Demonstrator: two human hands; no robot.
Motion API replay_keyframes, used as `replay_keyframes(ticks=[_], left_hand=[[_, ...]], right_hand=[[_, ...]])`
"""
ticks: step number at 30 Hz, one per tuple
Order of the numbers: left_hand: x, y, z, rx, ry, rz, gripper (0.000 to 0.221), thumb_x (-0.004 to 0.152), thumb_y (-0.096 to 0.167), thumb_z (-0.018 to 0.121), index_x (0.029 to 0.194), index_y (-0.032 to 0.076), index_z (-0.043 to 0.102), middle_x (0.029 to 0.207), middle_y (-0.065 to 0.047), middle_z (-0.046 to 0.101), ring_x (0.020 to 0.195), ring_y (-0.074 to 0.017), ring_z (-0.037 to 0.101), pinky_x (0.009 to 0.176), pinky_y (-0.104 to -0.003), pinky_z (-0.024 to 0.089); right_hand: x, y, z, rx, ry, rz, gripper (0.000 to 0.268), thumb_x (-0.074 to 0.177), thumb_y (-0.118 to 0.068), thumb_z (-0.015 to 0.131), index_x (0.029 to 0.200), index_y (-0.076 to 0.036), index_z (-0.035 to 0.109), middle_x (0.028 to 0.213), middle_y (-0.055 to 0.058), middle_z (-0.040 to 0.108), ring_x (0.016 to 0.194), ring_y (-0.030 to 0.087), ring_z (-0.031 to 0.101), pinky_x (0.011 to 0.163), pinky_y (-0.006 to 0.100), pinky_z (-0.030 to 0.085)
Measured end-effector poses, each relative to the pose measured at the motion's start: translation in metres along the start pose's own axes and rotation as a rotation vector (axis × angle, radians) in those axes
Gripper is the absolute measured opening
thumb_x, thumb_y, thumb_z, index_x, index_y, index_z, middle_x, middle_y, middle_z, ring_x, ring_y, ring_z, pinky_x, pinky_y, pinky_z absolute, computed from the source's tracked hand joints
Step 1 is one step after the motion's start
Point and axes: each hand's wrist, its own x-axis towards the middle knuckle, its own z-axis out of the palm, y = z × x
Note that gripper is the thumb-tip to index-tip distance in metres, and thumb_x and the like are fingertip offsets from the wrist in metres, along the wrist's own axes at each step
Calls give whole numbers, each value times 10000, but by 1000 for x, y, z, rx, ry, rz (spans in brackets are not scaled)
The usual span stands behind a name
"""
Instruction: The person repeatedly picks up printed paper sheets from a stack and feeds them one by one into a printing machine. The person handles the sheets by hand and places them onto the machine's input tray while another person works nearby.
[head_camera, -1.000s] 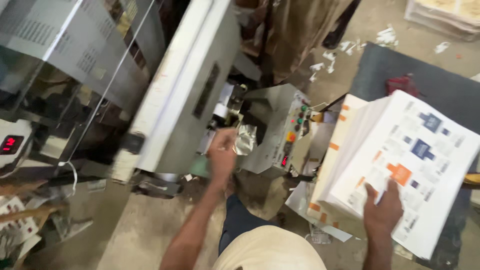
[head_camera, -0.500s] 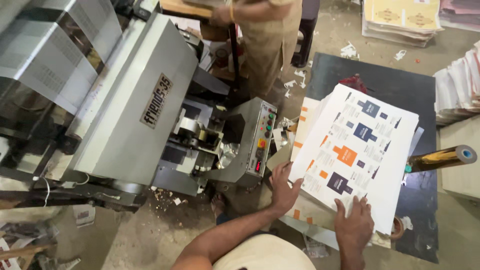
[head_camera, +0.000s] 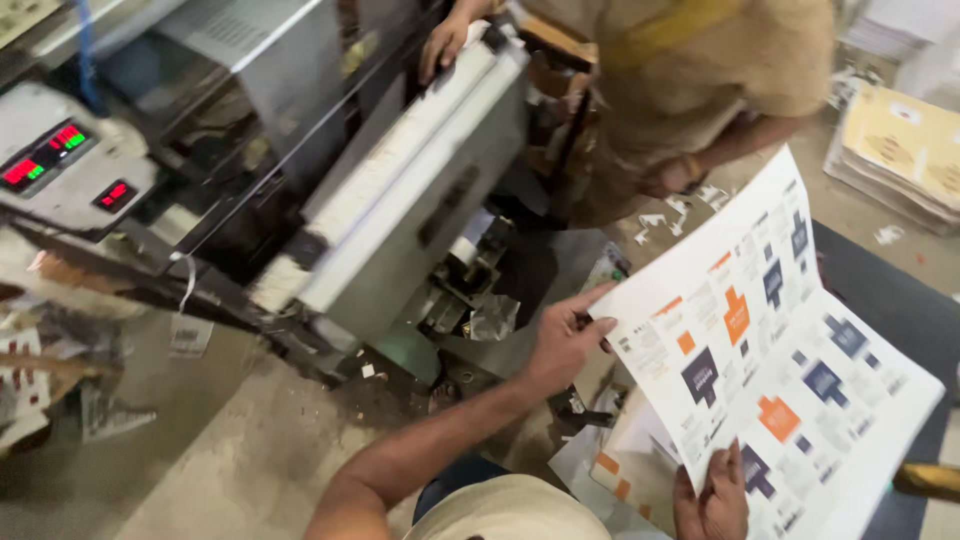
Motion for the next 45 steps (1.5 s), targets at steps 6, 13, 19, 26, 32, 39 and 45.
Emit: replay_keyframes(ticks=[6, 13, 19, 26, 32, 39, 45], left_hand=[[12, 50, -135, 125, 269, 81, 548, 928, -44, 640, 1462, 5, 527, 1071, -48, 743, 780, -55, 657, 670, -227, 562], [46, -60, -327, 740, 654, -110, 397, 867, 10, 731, 1249, 113, 770, 856, -63, 661, 692, -164, 598, 681, -335, 518], [30, -179, -418, 1305, 688, -51, 304, 828, 18, 727, 1104, 127, 796, 1054, -108, 648, 1094, -316, 586, 1037, -492, 409], [16, -186, -460, 1394, 900, -215, 326, 798, 19, 680, 1067, 149, 811, 996, -110, 616, 1101, -341, 545, 983, -543, 373], [39, -149, -545, 1404, 891, -548, 182, 857, 108, 699, 1001, 144, 804, 1113, -122, 683, 1146, -349, 577, 1060, -550, 388], [23, 23, -506, 1232, 736, -178, 187, 900, 46, 672, 1078, 36, 727, 1229, -138, 637, 1098, -337, 629, 939, -429, 494], [15, 130, -299, 1044, 526, 304, 176, 1045, -24, 610, 1185, -1, 714, 1200, -121, 706, 1131, -251, 676, 995, -360, 540]], right_hand=[[-3, -92, 168, 145, -143, -31, 586, 1021, -37, 505, 1581, -14, 333, 1447, 187, 503, 1246, 265, 567, 1015, 372, 496], [25, -25, 326, 65, -234, -137, 579, 1046, -27, 549, 1585, 5, 341, 1437, 162, 585, 1231, 182, 605, 1039, 309, 493], [69, 130, 373, -395, -100, 144, 664, 969, -127, 735, 1551, -9, 436, 1042, 140, 702, 901, 171, 619, 784, 313, 520], [70, 119, 386, -516, -447, 388, 590, 925, -141, 710, 1463, -29, 493, 848, 137, 720, 673, 172, 690, 611, 328, 554], [78, 62, 451, -707, -688, 166, 413, 971, -196, 718, 1285, 53, 618, 849, 172, 779, 678, 181, 752, 642, 324, 589], [64, -69, 424, -494, -696, -91, 381, 987, -132, 690, 1331, 16, 623, 927, 133, 780, 835, 164, 768, 733, 295, 597], [41, -98, 239, -622, -296, -407, 428, 969, -83, 705, 1370, 25, 602, 1185, 168, 741, 1031, 249, 744, 834, 316, 556]])
